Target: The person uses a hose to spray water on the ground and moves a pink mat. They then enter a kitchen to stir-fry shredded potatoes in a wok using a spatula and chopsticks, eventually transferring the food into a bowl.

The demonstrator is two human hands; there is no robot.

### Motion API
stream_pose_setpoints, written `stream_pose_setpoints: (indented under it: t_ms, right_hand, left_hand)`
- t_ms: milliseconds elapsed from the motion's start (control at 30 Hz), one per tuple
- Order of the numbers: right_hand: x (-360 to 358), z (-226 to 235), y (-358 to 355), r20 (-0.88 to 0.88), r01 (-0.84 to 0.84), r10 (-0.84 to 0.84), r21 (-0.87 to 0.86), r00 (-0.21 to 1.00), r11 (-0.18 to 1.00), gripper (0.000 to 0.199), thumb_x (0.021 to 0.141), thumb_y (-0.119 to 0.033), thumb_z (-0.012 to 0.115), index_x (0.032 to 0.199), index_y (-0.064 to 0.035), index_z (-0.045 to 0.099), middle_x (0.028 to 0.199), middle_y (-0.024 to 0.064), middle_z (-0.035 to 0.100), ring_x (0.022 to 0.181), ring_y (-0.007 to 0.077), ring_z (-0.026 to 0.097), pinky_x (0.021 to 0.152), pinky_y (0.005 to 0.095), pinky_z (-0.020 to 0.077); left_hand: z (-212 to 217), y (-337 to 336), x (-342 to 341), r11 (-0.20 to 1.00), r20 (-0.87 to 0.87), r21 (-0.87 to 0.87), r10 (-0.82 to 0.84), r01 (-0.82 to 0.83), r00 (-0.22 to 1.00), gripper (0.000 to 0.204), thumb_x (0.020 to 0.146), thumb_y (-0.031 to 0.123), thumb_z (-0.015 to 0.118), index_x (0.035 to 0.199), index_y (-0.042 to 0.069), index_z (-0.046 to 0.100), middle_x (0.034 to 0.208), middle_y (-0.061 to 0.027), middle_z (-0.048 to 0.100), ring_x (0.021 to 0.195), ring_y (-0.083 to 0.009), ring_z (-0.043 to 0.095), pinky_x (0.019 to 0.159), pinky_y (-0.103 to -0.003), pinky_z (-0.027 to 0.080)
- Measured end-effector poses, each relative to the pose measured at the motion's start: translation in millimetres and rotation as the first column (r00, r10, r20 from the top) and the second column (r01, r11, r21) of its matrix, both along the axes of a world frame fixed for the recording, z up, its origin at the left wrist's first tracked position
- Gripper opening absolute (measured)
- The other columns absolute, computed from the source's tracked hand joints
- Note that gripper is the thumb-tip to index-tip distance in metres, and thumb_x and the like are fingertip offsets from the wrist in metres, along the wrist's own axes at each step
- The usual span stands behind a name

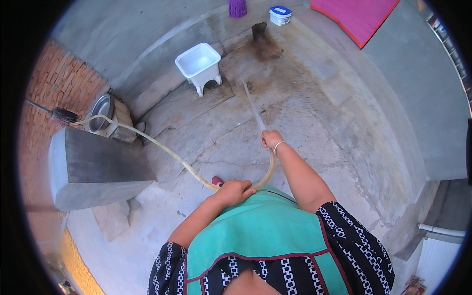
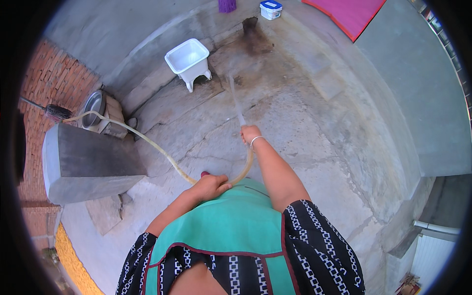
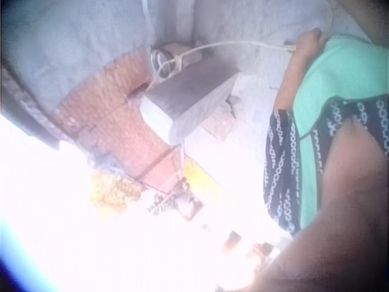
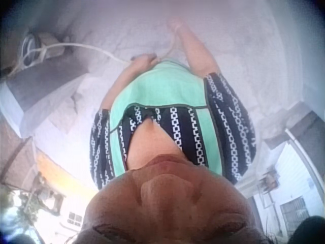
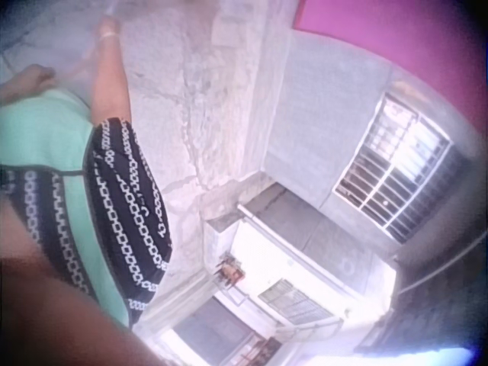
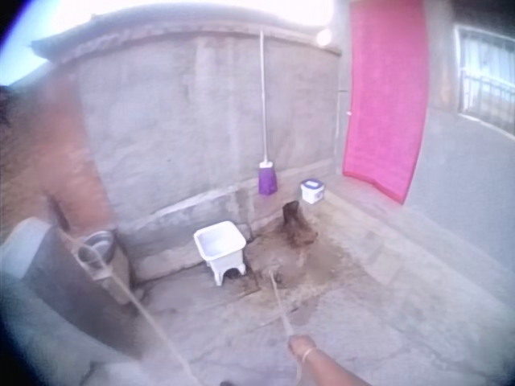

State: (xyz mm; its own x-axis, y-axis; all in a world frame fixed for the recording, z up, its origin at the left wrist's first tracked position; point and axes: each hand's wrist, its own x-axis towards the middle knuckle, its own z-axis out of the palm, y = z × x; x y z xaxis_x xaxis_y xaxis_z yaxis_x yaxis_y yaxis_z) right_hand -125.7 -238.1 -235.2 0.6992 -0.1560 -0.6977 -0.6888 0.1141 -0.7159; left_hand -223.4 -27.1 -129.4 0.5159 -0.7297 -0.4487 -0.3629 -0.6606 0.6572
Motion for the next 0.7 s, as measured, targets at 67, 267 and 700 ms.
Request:
stream_pose_setpoints:
  t_ms: [67,267,700]
  right_hand:
    - [0,-2,5,-0.004,-0.036,0.036,0.003,0.999,0.999,0.027,0.086,-0.024,0.045,0.069,-0.0042,0.051,0.054,0.0029,0.048,0.04,0.0114,0.042,0.039,0.0275,0.0351]
    - [-1,-1,12,0.004,-0.052,0.052,0.035,0.999,0.998,0.027,0.086,-0.024,0.045,0.069,-0.0045,0.051,0.053,0.0027,0.048,0.04,0.0113,0.042,0.039,0.0269,0.0345]
    - [-14,-23,-18,-0.051,0.184,-0.181,0.07,0.982,0.98,0.028,0.088,-0.024,0.042,0.07,-0.0046,0.05,0.054,0.0025,0.046,0.041,0.012,0.041,0.039,0.028,0.0355]
  left_hand:
    - [0,3,-1,1.0,0.001,0.004,-0.004,0.004,1.0,0.032,0.087,0.035,0.045,0.086,0.005,0.054,0.074,-0.0194,0.058,0.07,-0.0367,0.055,0.065,-0.043,0.043]
    - [-1,8,-3,1.0,0.024,-0.016,0.003,-0.002,1.0,0.032,0.087,0.035,0.046,0.084,0.004,0.054,0.074,-0.0192,0.058,0.07,-0.0366,0.055,0.065,-0.044,0.043]
    - [0,1,1,1.0,0.071,-0.022,0.022,-0.02,0.997,0.031,0.086,0.035,0.046,0.083,0.006,0.054,0.071,-0.0189,0.057,0.068,-0.0375,0.055,0.063,-0.045,0.043]
